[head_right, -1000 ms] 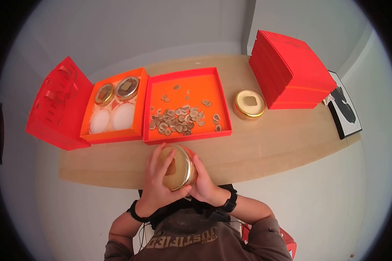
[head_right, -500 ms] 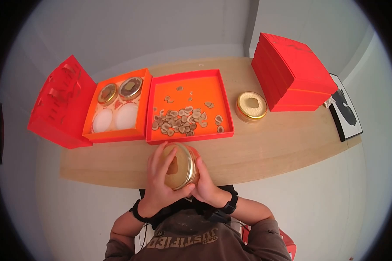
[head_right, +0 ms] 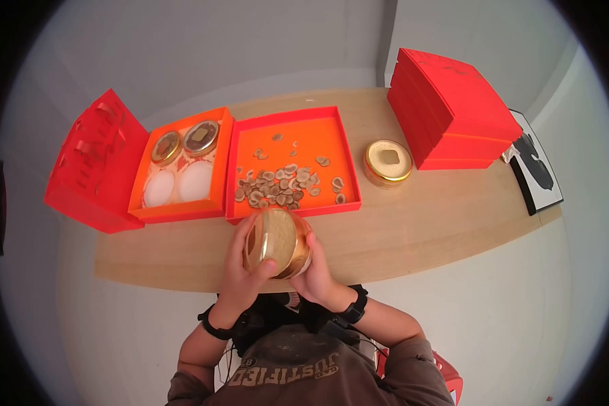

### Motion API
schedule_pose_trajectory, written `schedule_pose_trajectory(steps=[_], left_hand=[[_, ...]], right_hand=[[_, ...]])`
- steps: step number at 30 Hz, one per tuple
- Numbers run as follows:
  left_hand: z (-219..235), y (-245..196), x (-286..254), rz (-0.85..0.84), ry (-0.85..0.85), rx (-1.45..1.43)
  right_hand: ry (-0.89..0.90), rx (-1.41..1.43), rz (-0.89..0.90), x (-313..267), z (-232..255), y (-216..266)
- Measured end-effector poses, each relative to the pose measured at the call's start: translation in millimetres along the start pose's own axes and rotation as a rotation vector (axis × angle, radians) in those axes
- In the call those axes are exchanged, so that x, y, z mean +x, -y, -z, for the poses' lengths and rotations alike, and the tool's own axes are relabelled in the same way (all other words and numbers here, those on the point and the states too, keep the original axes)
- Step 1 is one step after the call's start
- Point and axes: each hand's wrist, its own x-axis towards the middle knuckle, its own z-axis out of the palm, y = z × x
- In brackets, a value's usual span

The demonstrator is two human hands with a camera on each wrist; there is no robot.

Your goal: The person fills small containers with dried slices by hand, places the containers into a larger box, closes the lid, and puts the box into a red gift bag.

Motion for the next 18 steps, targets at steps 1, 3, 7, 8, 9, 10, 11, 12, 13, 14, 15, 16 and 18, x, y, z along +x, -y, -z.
schedule_pose_trajectory(steps=[1, 3, 7, 8, 9, 10, 11, 12, 13, 14, 15, 16, 18], left_hand=[[1, 2, 0, 0.0, 0.002, -0.001], [3, 2, 1, 0.099, 0.011, -0.254], [21, -12, 2, 0.175, -0.004, -0.379], [27, -13, 2, 0.188, -0.06, -0.489], [33, -12, 1, 0.2, -0.117, -0.599], [41, -8, -1, 0.2, -0.116, -0.6], [49, -2, -6, 0.265, -0.149, -0.758], [58, 6, -11, 0.33, -0.182, -0.917], [67, 14, -16, 0.33, -0.181, -0.916], [77, 24, -22, 0.402, -0.218, -1.083], [86, 33, -27, 0.474, -0.257, -1.25], [92, 41, -32, 0.474, -0.263, -1.249], [102, 54, -41, 0.589, -0.408, -1.212]], right_hand=[[-0.017, 0.0, -0.016, 0, -2, 2], [-0.033, 0.0, -0.034, 2, -4, 5], [-0.055, 0.031, -0.129, 5, -5, 17], [-0.023, 0.079, -0.137, 5, -5, 20], [-0.023, 0.078, -0.136, 5, -5, 23], [-0.029, 0.068, -0.134, 4, -4, 26], [-0.036, 0.058, -0.133, 3, -4, 28], [-0.036, 0.058, -0.132, 3, -3, 31], [-0.042, 0.058, -0.134, 3, -2, 33], [-0.048, 0.058, -0.138, 3, -1, 34], [-0.046, 0.06, -0.141, 4, 2, 34], [-0.089, 0.006, -0.142, 4, 8, 33], [-0.134, -0.049, -0.149, 4, 9, 33]])
